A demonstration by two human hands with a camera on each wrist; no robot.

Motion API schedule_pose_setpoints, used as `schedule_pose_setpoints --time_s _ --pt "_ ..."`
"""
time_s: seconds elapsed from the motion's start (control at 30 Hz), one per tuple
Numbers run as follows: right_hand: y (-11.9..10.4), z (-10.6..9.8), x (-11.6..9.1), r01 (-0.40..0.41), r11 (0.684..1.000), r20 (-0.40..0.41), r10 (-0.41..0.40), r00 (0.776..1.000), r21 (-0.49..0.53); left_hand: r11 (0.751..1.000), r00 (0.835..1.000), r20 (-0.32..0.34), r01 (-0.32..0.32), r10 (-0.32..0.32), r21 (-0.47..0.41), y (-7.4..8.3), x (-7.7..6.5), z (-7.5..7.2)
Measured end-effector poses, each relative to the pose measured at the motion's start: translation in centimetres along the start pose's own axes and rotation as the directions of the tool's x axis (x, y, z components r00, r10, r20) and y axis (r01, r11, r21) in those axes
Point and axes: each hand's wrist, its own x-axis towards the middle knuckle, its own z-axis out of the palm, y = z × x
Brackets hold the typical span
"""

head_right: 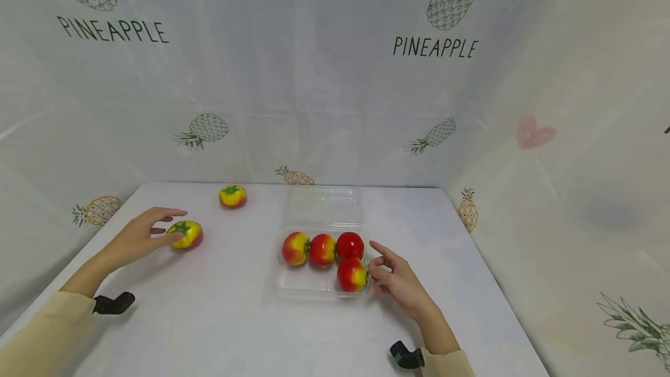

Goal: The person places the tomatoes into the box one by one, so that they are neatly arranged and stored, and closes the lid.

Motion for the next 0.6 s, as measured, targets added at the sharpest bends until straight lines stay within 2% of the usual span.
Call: schedule_pose_setpoints --time_s 0.37,0.6 --pt "0.0 0.0 0.1 -0.015 1.000 -0.003 0.015 1.000 0.005 0.996 0.998 0.064 0.023 -0.017 -0.092 -2.7 -0.8 0.3" --pt "0.0 0.0 0.0 -0.022 1.000 -0.009 0.022 1.000 0.009 0.992 0.996 0.078 0.054 -0.045 -0.113 -3.3 -0.9 0.7"
